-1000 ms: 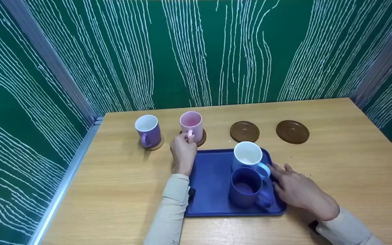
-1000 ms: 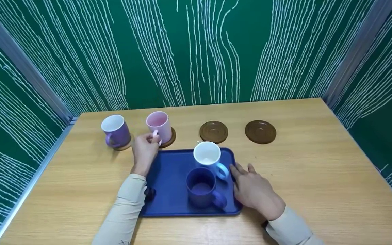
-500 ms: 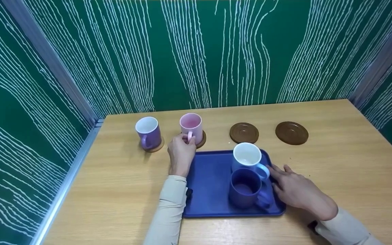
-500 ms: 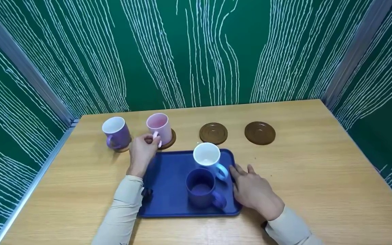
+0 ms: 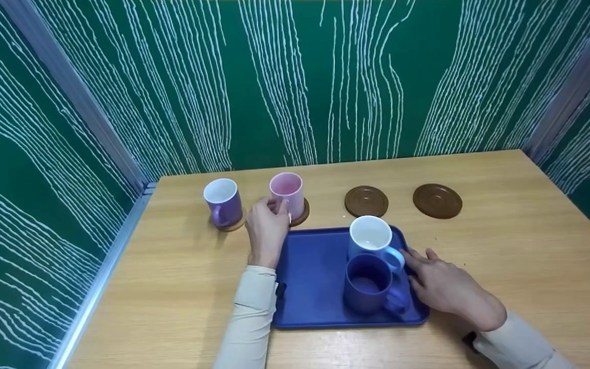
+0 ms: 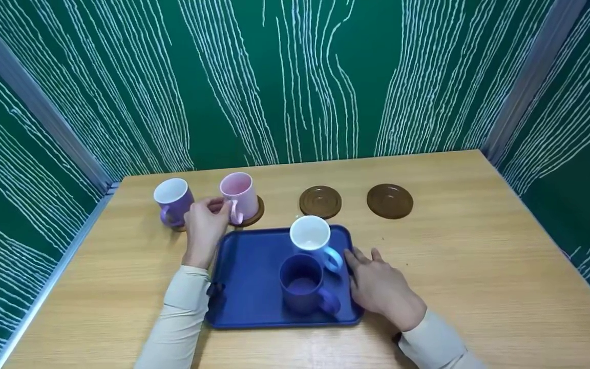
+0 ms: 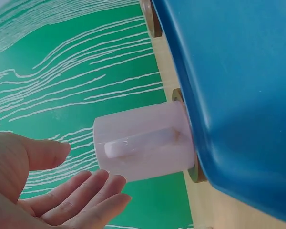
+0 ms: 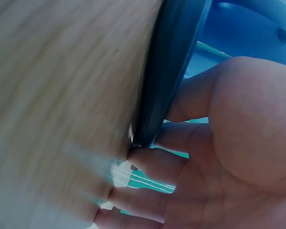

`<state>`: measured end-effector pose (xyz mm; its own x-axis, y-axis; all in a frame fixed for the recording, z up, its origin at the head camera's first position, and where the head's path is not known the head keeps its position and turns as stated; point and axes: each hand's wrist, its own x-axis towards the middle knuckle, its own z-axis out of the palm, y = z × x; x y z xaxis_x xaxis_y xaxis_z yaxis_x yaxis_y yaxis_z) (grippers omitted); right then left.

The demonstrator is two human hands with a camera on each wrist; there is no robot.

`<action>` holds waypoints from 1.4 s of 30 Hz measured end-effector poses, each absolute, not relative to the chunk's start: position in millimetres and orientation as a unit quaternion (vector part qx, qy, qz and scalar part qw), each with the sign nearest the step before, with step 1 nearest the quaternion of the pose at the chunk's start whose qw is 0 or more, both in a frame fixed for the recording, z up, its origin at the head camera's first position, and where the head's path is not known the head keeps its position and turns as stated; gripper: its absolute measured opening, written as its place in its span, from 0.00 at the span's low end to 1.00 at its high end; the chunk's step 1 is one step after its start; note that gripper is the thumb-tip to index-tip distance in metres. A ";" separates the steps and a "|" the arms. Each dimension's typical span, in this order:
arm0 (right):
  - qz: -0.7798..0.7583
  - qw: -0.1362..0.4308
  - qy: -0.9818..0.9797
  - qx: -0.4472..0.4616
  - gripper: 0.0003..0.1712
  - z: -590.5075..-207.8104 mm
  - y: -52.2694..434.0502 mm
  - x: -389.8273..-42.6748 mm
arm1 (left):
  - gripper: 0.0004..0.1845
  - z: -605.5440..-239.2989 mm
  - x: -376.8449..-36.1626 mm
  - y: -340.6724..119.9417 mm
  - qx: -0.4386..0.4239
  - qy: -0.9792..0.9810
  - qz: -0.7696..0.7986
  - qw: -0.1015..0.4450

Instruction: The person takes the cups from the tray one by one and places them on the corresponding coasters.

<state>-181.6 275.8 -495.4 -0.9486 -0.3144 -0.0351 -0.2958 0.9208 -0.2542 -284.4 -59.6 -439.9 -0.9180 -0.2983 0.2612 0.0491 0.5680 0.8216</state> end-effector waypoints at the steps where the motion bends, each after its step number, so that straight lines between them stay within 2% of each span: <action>1: -0.125 0.037 0.979 -0.157 0.34 -495.5 275.9 -181.6 | 0.11 -438.9 -283.6 -59.5 0.069 -0.864 -0.459 0.193; 20: -0.126 0.042 0.979 -0.155 0.34 -495.5 276.0 -182.7 | 0.14 -392.9 -249.9 -45.6 0.013 -0.868 -0.444 0.222; 28: -0.126 0.047 0.979 -0.150 0.34 -494.4 275.4 -182.6 | 0.11 -374.0 -230.1 -39.2 -0.006 -0.860 -0.454 0.233; 42: -0.128 0.045 0.979 -0.153 0.34 -494.0 275.7 -181.7 | 0.07 -394.7 -216.6 -43.4 -0.040 -0.885 -0.367 0.284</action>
